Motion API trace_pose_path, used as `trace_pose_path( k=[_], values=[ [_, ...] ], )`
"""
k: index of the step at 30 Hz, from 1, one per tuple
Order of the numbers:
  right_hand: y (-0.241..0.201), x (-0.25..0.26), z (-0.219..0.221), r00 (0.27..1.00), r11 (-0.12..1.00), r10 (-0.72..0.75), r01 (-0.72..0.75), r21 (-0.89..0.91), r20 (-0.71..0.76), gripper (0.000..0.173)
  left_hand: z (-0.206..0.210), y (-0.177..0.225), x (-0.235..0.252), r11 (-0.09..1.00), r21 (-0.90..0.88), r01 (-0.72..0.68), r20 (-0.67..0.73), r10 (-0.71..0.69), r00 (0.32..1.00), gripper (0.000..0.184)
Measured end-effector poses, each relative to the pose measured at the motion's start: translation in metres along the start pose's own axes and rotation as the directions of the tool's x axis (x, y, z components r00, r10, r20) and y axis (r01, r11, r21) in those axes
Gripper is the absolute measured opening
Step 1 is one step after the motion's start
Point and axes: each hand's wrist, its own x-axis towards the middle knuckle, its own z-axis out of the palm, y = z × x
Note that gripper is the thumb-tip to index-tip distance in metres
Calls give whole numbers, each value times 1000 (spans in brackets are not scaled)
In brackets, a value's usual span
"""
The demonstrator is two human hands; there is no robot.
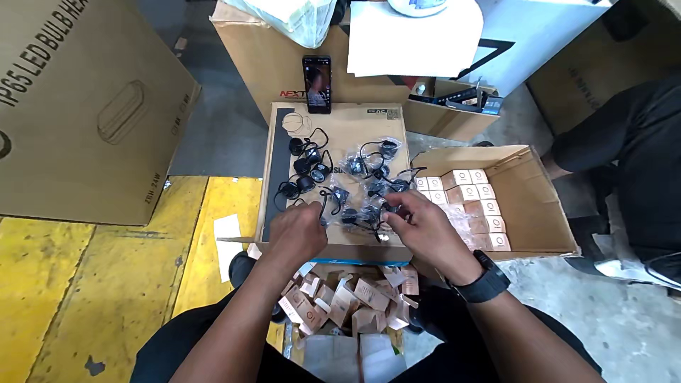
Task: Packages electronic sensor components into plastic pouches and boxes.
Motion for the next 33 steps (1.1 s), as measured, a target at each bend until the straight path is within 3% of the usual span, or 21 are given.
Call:
trace_pose_path(
  k=[4, 8, 15, 23, 26, 33],
  values=[
    [0, -2, 1, 1000, 999, -10, 11, -32, 29, 32, 3, 1, 6, 999, 23, 36, 120, -39, 992, 19],
    [-2, -4, 2, 998, 998, -4, 7, -55, 61, 36, 3, 5, 7, 999, 39, 34, 126, -39, 991, 20],
    [-5, -3, 5, 997, 997, -41, 45, -57, 64, 37, 4, 1, 0, 998, -28, -53, -168, 47, 985, 20],
    [-13, -7, 4, 981, 981, -167, 175, -88, 96, 34, 7, -10, 1, 922, -263, -286, -518, 115, 848, 21],
    [-12, -8, 4, 954, 945, -289, 298, -138, 79, 24, 8, -14, 3, 880, -308, -362, -584, 126, 802, 21],
    [-27, -23, 0, 879, 872, -460, 474, -124, 125, 17, 3, -12, 0, 842, -344, -415, -616, 131, 777, 18]
  ],
)
